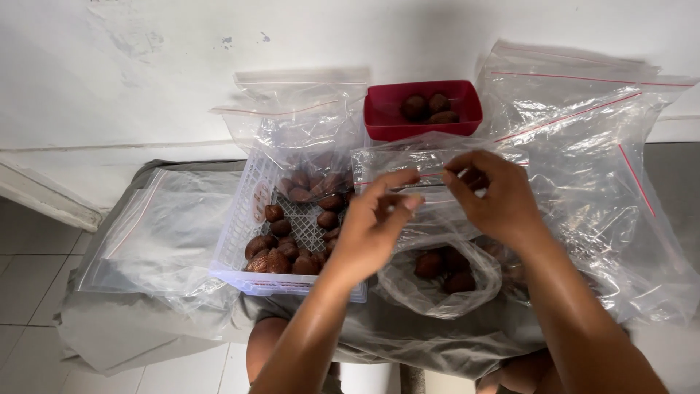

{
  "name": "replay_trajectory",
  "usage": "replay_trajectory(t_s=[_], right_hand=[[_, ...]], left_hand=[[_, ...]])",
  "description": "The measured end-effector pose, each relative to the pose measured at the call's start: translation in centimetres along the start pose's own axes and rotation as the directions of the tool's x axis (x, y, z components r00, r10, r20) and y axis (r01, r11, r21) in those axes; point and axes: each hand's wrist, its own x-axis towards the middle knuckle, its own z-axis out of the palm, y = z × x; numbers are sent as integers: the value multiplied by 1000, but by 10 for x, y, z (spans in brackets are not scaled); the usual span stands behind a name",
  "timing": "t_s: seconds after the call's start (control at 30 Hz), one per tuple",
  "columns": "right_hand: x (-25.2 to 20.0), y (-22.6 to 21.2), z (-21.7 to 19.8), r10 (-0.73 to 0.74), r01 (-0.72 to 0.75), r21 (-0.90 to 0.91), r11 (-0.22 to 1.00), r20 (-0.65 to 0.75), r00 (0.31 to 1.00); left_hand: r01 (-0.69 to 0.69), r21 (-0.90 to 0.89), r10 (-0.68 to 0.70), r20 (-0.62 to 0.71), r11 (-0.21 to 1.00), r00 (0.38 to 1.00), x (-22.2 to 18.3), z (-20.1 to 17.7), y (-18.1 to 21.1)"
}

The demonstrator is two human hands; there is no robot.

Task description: The person is picking salak fruits from a plastic crate and placing them into zip-lock bags, then sealing the bags.

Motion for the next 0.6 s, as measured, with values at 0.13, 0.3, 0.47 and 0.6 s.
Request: replay_trajectory(t_s=[0.13, 0.3, 0.47, 0.6], right_hand=[[46, 0, 8, -73, 73, 1, 997, -2, 997], [113, 29, 43, -216, 218, -143, 966, 28, 976], [184, 83, 69, -69, 109, -254, 961, 162, 984], [214, 96, 83, 76, 62, -387, 920, 330, 941]], left_hand=[[-58, 110, 71, -119, 992, 990, 62, -23, -8], [-36, 407, 137, -220, 913, 966, 151, -42, -75], [-14, 681, 101, -87, 732, 991, 224, -28, -122], [43, 778, -91, 18, 627, 996, 251, -21, -143]])
